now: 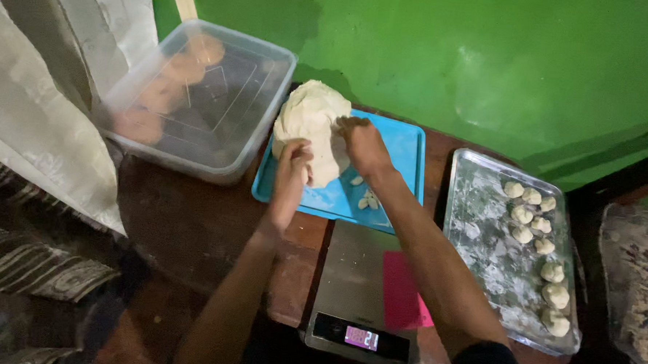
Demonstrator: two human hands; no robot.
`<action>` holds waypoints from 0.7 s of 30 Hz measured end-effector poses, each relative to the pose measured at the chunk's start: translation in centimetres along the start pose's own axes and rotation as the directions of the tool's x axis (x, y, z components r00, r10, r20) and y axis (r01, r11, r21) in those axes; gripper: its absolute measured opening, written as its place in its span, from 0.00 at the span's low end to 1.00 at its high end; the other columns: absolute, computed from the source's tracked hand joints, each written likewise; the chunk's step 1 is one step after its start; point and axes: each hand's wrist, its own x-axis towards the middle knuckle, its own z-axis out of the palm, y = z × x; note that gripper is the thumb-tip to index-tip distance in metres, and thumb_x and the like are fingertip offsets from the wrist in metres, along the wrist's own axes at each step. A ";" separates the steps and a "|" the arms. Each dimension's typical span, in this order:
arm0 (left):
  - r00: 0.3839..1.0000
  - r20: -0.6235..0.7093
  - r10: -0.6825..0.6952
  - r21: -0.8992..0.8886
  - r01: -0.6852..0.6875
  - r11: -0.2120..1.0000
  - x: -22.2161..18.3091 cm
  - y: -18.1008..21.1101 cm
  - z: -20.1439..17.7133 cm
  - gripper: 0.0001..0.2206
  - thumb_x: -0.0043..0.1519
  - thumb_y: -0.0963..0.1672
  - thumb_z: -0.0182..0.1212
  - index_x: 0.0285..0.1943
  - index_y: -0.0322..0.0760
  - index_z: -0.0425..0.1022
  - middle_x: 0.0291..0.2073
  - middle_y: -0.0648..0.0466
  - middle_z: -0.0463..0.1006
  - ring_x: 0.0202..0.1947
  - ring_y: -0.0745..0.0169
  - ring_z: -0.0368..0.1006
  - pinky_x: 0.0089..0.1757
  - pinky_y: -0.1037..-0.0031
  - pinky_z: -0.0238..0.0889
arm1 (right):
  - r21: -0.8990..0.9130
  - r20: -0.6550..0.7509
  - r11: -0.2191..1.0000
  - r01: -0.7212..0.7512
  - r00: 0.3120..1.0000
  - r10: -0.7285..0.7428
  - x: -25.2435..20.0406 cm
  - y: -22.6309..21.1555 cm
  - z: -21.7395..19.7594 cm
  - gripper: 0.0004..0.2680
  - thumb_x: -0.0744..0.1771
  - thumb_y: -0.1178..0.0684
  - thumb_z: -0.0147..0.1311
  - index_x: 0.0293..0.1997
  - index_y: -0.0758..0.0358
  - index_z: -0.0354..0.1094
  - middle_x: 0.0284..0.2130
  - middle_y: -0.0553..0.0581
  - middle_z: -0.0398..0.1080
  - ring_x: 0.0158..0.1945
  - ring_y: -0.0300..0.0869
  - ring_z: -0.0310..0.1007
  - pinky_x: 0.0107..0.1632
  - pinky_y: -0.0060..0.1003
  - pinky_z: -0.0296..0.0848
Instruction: The person pinches pieces of dough from a larger mass, rolls them into balls between their palms, and places them on a digital scale to check their weight, occasionally using a scraper to adjust the dough size before placing the finished balls onto a metal tray.
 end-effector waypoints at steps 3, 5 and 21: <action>0.829 0.337 0.446 0.775 -0.514 0.369 -0.2 0.1 0.6 0.26 0.69 0.39 0.53 0.76 0.26 0.53 0.64 0.29 0.55 0.50 0.29 0.75 0.41 0.56 0.79 | -0.082 0.135 0.997 0.001 0.991 0.010 -1.0 -0.2 -0.5 0.13 0.67 0.59 0.58 0.58 0.63 0.73 0.48 0.66 0.75 0.51 0.61 0.77 0.47 0.53 0.84; 0.723 0.538 0.433 0.840 -0.413 -0.352 1.8 -2.5 -0.6 0.35 0.66 0.47 0.66 0.79 0.32 0.52 0.64 0.35 0.56 0.48 0.41 0.75 0.43 0.56 0.79 | 0.061 0.140 0.998 -0.023 0.990 0.015 -1.8 0.2 -0.9 0.08 0.71 0.52 0.49 0.53 0.52 0.75 0.46 0.58 0.77 0.53 0.55 0.76 0.53 0.51 0.79; 0.705 0.502 0.500 0.370 -0.698 0.613 -9.0 -1.8 6.2 0.15 0.65 0.33 0.49 0.59 0.28 0.73 0.55 0.34 0.73 0.61 0.31 0.69 0.61 0.48 0.60 | 0.831 0.460 -0.476 -0.289 0.838 0.295 -19.2 -9.8 -12.9 0.16 0.66 0.54 0.46 0.60 0.66 0.68 0.50 0.60 0.73 0.58 0.52 0.73 0.63 0.57 0.67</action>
